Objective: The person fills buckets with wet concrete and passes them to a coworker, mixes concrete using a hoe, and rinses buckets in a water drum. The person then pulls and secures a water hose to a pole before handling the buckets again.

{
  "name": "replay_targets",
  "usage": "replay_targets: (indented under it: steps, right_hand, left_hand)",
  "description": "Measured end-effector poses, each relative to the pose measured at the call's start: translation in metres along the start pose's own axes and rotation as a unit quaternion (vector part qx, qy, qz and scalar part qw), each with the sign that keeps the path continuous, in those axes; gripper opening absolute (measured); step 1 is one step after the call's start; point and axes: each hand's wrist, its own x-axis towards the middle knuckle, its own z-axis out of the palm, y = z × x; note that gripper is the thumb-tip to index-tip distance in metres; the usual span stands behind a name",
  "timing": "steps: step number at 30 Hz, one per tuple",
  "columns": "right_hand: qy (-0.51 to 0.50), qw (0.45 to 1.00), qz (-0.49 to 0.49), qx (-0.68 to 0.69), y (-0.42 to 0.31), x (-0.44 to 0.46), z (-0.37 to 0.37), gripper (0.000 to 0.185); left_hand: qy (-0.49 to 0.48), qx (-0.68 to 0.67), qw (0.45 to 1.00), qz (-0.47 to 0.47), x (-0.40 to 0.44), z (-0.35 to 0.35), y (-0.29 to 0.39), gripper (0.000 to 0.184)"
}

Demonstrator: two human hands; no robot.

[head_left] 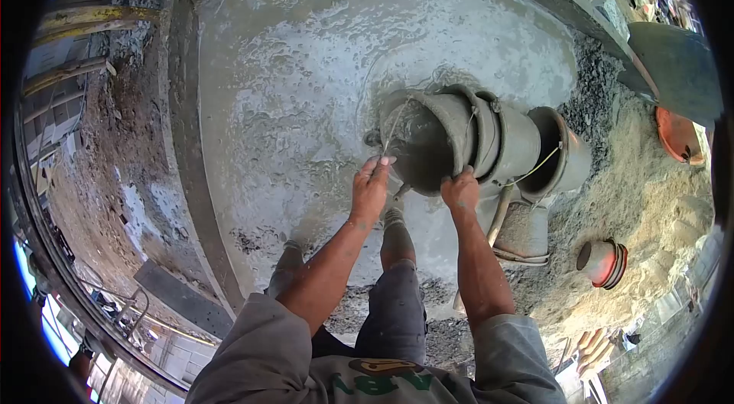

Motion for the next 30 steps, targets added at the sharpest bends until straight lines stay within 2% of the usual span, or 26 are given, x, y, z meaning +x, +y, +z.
replay_targets:
  steps: [3,5,6,7,8,9,11,12,15,16,18,20,22,24,25,27,30]
  right_hand:
    - [-0.016,0.993,-0.057,-0.099,-0.043,0.002,-0.044,0.035]
    - [-0.035,0.984,-0.073,-0.157,-0.055,0.005,-0.078,0.038]
    - [-0.067,0.977,-0.078,-0.185,-0.065,-0.001,-0.096,0.046]
    - [-0.031,0.972,-0.11,-0.204,-0.063,-0.005,-0.099,0.054]
    - [0.088,0.958,-0.193,-0.195,-0.058,-0.011,-0.096,0.054]
    - [0.209,0.922,-0.271,-0.18,-0.056,-0.012,-0.092,0.054]
    - [0.047,0.987,-0.149,-0.041,-0.059,-0.012,-0.089,0.048]
    - [-0.036,0.995,-0.087,0.029,-0.065,-0.008,-0.086,0.045]
    - [-0.052,0.943,-0.142,0.296,-0.087,0.001,-0.057,0.038]
    - [-0.007,0.937,-0.171,0.305,-0.111,0.005,-0.058,0.033]
    - [0.02,0.961,-0.196,0.196,-0.172,0.012,-0.073,0.036]
    - [0.114,0.954,-0.246,0.125,-0.228,0.026,-0.062,0.04]
    - [0.228,0.907,-0.344,0.083,-0.263,0.049,-0.017,0.051]
    - [0.227,0.906,-0.356,0.029,-0.295,0.055,0.033,0.059]
    - [0.196,0.927,-0.319,0.016,-0.308,0.056,0.059,0.068]
    - [0.192,0.935,-0.298,-0.001,-0.324,0.059,0.096,0.072]
    - [0.15,0.921,-0.358,0.013,-0.32,0.053,0.12,0.077]
  left_hand:
    - [0.052,-0.027,0.996,-0.061,0.0,-0.044,0.028,0.027]
    - [-0.003,-0.05,0.996,-0.075,-0.031,-0.042,0.076,0.028]
    - [-0.03,-0.081,0.994,-0.072,-0.045,-0.034,0.095,0.03]
    - [-0.035,-0.085,0.993,-0.072,-0.061,-0.024,0.114,0.031]
    - [-0.045,-0.09,0.992,-0.073,-0.076,-0.015,0.127,0.033]
    - [-0.062,-0.145,0.985,-0.076,-0.085,-0.01,0.134,0.034]
    - [-0.082,-0.152,0.984,-0.032,-0.098,-0.01,0.147,0.033]
    - [-0.079,-0.139,0.987,0.009,-0.096,-0.015,0.147,0.033]
    - [-0.052,-0.095,0.988,0.109,-0.083,-0.047,0.145,0.033]
    - [-0.041,-0.083,0.987,0.129,-0.07,-0.065,0.153,0.034]
    - [-0.014,-0.08,0.984,0.159,-0.031,-0.104,0.16,0.036]
    - [0.029,-0.127,0.98,0.151,0.025,-0.146,0.137,0.038]
    - [0.063,-0.209,0.969,0.118,0.093,-0.175,0.094,0.037]
    - [0.081,-0.298,0.949,0.07,0.146,-0.193,0.054,0.036]
    - [0.074,-0.314,0.945,0.055,0.159,-0.201,0.039,0.035]
    - [0.059,-0.35,0.935,0.024,0.183,-0.217,0.011,0.037]
    - [-0.054,-0.419,0.906,0.015,0.172,-0.247,-0.047,0.044]
